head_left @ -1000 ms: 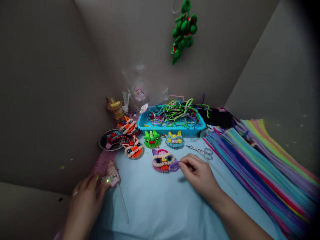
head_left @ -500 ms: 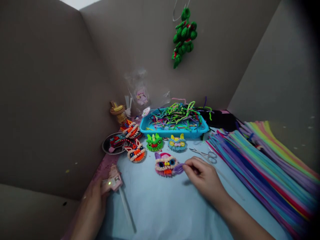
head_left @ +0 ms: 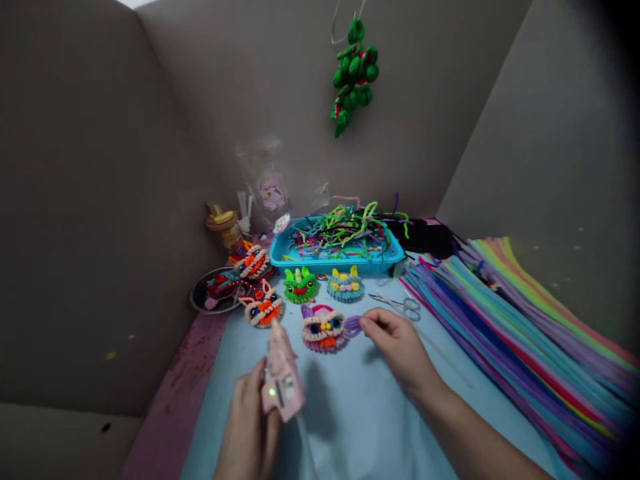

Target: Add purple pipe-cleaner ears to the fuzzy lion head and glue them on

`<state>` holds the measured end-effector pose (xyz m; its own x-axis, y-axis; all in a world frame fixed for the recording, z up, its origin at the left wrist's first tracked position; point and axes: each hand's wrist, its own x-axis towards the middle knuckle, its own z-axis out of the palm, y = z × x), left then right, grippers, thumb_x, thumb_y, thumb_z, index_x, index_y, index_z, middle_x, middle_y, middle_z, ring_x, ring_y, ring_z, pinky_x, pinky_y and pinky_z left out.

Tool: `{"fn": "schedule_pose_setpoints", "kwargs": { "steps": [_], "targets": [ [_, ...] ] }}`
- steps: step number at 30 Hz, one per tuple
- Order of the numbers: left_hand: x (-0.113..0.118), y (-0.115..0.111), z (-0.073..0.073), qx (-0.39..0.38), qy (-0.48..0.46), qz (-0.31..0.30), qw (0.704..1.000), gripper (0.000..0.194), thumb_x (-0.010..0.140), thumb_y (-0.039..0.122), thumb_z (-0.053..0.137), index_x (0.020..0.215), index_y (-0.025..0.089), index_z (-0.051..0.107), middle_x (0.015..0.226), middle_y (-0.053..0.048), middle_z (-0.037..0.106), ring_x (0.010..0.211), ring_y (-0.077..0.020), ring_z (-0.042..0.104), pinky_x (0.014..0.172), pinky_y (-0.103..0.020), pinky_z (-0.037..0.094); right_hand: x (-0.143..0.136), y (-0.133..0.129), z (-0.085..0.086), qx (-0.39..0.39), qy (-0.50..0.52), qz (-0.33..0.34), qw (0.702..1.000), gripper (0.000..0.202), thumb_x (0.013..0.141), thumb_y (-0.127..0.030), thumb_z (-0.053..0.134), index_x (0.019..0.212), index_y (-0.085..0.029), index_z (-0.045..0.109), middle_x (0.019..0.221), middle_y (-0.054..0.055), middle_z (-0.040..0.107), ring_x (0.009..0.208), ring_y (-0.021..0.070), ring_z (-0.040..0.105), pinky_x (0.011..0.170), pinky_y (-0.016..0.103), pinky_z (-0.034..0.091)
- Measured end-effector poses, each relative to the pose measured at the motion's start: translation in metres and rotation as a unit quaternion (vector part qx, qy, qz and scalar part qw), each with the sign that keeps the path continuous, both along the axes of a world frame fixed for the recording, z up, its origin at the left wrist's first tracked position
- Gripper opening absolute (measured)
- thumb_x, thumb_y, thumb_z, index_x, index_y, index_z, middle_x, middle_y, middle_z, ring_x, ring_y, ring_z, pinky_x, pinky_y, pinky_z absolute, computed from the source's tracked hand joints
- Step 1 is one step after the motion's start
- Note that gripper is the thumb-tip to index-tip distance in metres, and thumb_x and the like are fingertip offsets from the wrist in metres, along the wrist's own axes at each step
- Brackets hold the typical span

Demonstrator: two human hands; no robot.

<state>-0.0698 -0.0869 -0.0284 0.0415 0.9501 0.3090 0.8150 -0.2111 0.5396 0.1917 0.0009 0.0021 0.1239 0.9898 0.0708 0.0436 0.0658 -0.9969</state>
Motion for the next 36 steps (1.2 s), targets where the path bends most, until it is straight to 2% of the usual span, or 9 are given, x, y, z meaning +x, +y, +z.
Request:
{"fn": "schedule_pose_setpoints", "kwargs": {
  "steps": [4,7,11,21,36],
  "targets": [
    [0.048,-0.002,-0.015,-0.005,-0.044,-0.061,0.997,0.047,0.086,0.019,0.041,0.133,0.018,0.043,0.124,-0.016,0.051,0.115,-0.0269,0.054,0.096,-0.043,0.048,-0.003,0.001,-0.004,-0.007,0.023,-0.006,1.0,0.029,0.075,-0.042,0.062,0.061,-0.017,0.054,0.055,-0.004,0.045,0.054,0.0118,0.04,0.05,0.024,0.034],
    [0.062,-0.004,-0.026,0.001,-0.049,-0.09,0.995,0.046,0.087,0.019,0.04,0.133,0.019,0.044,0.129,-0.016,0.047,0.12,-0.026,0.051,0.098,-0.04,0.048,-0.004,-0.001,-0.004,-0.004,0.023,-0.004,1.0,0.028,0.075,-0.04,0.063,0.061,-0.017,0.054,0.056,-0.003,0.047,0.055,0.012,0.041,0.052,0.024,0.036],
    [0.062,-0.006,-0.032,0.004,-0.036,-0.096,0.995,0.045,0.087,0.018,0.04,0.132,0.019,0.044,0.129,-0.017,0.047,0.12,-0.0269,0.051,0.098,-0.042,0.048,-0.005,-0.002,-0.004,-0.007,0.021,-0.01,1.0,0.028,0.075,-0.04,0.063,0.061,-0.018,0.053,0.056,-0.003,0.047,0.055,0.012,0.04,0.051,0.024,0.035],
    [0.063,-0.006,-0.029,-0.011,-0.039,-0.103,0.994,0.042,0.087,0.018,0.041,0.128,0.018,0.047,0.127,-0.018,0.048,0.119,-0.0275,0.052,0.098,-0.044,0.048,-0.005,-0.003,-0.002,-0.007,0.0,-0.001,1.0,0.029,0.077,-0.042,0.062,0.063,-0.018,0.053,0.058,-0.003,0.047,0.056,0.0125,0.042,0.053,0.024,0.035],
    [0.057,-0.005,-0.039,-0.015,-0.043,-0.103,0.994,0.039,0.086,0.022,0.045,0.124,0.017,0.052,0.126,-0.018,0.053,0.12,-0.0296,0.051,0.096,-0.045,0.049,-0.006,-0.004,-0.002,0.005,-0.003,0.002,1.0,0.028,0.078,-0.04,0.062,0.063,-0.018,0.054,0.058,-0.003,0.047,0.056,0.0129,0.043,0.053,0.024,0.036]
  ]
}}
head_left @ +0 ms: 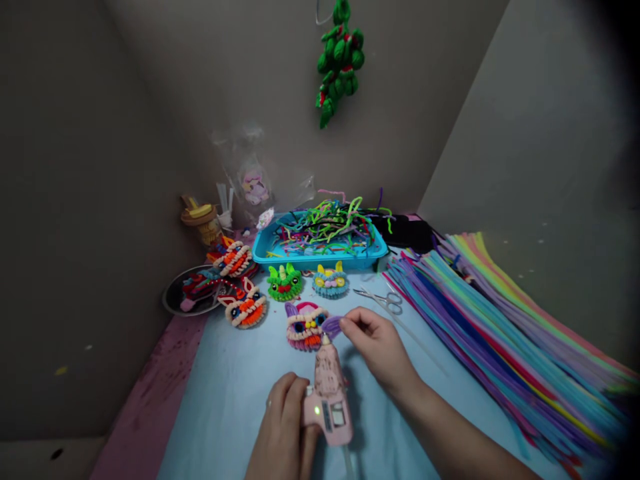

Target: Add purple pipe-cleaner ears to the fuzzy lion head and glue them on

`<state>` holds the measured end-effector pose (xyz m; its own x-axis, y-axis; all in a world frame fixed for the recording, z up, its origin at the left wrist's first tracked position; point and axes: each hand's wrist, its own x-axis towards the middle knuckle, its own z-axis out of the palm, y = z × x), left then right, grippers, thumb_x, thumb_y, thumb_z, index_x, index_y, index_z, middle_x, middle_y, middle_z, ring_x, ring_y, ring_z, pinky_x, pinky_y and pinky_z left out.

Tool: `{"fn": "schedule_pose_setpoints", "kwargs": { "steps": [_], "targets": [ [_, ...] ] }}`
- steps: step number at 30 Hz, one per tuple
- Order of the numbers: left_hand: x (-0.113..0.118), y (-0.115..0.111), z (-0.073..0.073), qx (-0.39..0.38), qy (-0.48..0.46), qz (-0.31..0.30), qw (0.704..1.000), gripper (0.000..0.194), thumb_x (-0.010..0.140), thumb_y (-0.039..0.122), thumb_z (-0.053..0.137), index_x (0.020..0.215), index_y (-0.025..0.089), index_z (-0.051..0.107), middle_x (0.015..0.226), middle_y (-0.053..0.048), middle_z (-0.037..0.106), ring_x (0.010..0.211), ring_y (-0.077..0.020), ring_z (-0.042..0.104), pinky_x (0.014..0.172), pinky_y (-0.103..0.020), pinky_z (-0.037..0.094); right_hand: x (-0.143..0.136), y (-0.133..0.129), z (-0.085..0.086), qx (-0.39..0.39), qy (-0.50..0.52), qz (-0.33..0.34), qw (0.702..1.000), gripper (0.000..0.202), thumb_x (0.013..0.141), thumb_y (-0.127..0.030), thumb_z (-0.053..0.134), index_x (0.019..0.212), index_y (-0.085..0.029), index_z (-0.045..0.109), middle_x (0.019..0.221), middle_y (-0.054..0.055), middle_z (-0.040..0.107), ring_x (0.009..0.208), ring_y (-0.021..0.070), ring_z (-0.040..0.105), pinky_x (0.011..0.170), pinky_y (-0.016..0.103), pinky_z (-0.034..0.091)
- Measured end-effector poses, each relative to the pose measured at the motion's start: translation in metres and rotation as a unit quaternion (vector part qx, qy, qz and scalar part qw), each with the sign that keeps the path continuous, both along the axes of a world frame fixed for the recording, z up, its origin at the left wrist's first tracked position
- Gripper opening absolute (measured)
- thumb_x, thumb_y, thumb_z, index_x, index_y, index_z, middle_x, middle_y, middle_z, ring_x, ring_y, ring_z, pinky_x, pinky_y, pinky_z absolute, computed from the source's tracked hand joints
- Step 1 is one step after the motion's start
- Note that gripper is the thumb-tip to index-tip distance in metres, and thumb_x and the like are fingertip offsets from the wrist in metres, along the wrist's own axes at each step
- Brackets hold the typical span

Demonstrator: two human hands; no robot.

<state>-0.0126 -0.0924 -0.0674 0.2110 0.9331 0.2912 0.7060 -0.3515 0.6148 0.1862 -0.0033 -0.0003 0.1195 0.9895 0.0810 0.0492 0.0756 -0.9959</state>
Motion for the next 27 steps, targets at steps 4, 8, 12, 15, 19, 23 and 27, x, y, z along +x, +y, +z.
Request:
{"fn": "schedule_pose_setpoints", "kwargs": {
  "steps": [4,8,12,15,19,23,27],
  "targets": [
    [-0.0005,-0.0001,-0.0009,0.001,0.007,0.0,1.0,0.039,0.087,0.022,0.043,0.124,0.017,0.051,0.126,-0.017,0.053,0.12,-0.0294,0.051,0.096,-0.046,0.048,0.0002,-0.0001,0.0003,-0.003,0.003,0.001,1.0,0.028,0.078,-0.04,0.062,0.062,-0.018,0.053,0.058,-0.003,0.047,0.056,0.0129,0.042,0.053,0.024,0.036],
    [-0.0015,-0.0002,-0.0021,0.003,0.007,-0.001,1.0,0.038,0.088,0.023,0.043,0.124,0.017,0.05,0.125,-0.018,0.054,0.121,-0.0299,0.051,0.097,-0.048,0.047,0.0009,-0.0004,-0.0001,-0.007,0.005,0.002,1.0,0.028,0.078,-0.04,0.062,0.063,-0.018,0.053,0.059,-0.003,0.047,0.057,0.013,0.042,0.053,0.024,0.035],
    [-0.0021,0.0,-0.0031,0.004,0.006,0.002,1.0,0.038,0.087,0.025,0.044,0.124,0.017,0.052,0.125,-0.018,0.055,0.121,-0.0303,0.051,0.097,-0.047,0.047,0.0007,-0.0003,0.0,-0.01,0.007,0.005,1.0,0.028,0.078,-0.04,0.062,0.062,-0.018,0.053,0.059,-0.003,0.047,0.057,0.0129,0.042,0.053,0.024,0.035],
    [-0.0022,0.0003,-0.0039,0.011,0.004,-0.003,1.0,0.038,0.088,0.025,0.043,0.124,0.017,0.051,0.124,-0.018,0.054,0.119,-0.0298,0.052,0.096,-0.046,0.048,0.0002,-0.0001,0.0007,-0.015,0.009,0.007,1.0,0.028,0.078,-0.04,0.062,0.063,-0.018,0.053,0.059,-0.003,0.046,0.057,0.013,0.041,0.054,0.024,0.034],
    [-0.0024,0.0012,-0.0039,0.027,0.001,-0.011,1.0,0.039,0.088,0.024,0.044,0.127,0.019,0.048,0.126,-0.017,0.052,0.118,-0.0292,0.052,0.095,-0.045,0.049,-0.0002,0.0002,0.0015,-0.019,0.01,0.007,1.0,0.029,0.077,-0.041,0.062,0.063,-0.017,0.053,0.059,-0.003,0.047,0.058,0.0129,0.041,0.055,0.025,0.034],
    [-0.0023,0.0016,-0.0029,0.038,-0.012,-0.013,0.999,0.042,0.088,0.023,0.045,0.129,0.02,0.047,0.127,-0.016,0.052,0.117,-0.0293,0.053,0.094,-0.044,0.05,-0.0001,0.0002,0.0016,-0.02,0.008,0.007,1.0,0.029,0.076,-0.041,0.063,0.063,-0.017,0.054,0.06,-0.002,0.048,0.058,0.013,0.042,0.056,0.025,0.034],
    [-0.0018,0.0015,-0.0018,0.048,-0.014,-0.009,0.999,0.042,0.087,0.022,0.044,0.129,0.021,0.047,0.127,-0.015,0.052,0.116,-0.029,0.054,0.093,-0.043,0.049,0.0004,0.0008,0.001,-0.019,0.001,0.014,1.0,0.027,0.076,-0.04,0.063,0.064,-0.016,0.057,0.06,-0.001,0.05,0.059,0.0136,0.044,0.057,0.026,0.035]
  ]
}}
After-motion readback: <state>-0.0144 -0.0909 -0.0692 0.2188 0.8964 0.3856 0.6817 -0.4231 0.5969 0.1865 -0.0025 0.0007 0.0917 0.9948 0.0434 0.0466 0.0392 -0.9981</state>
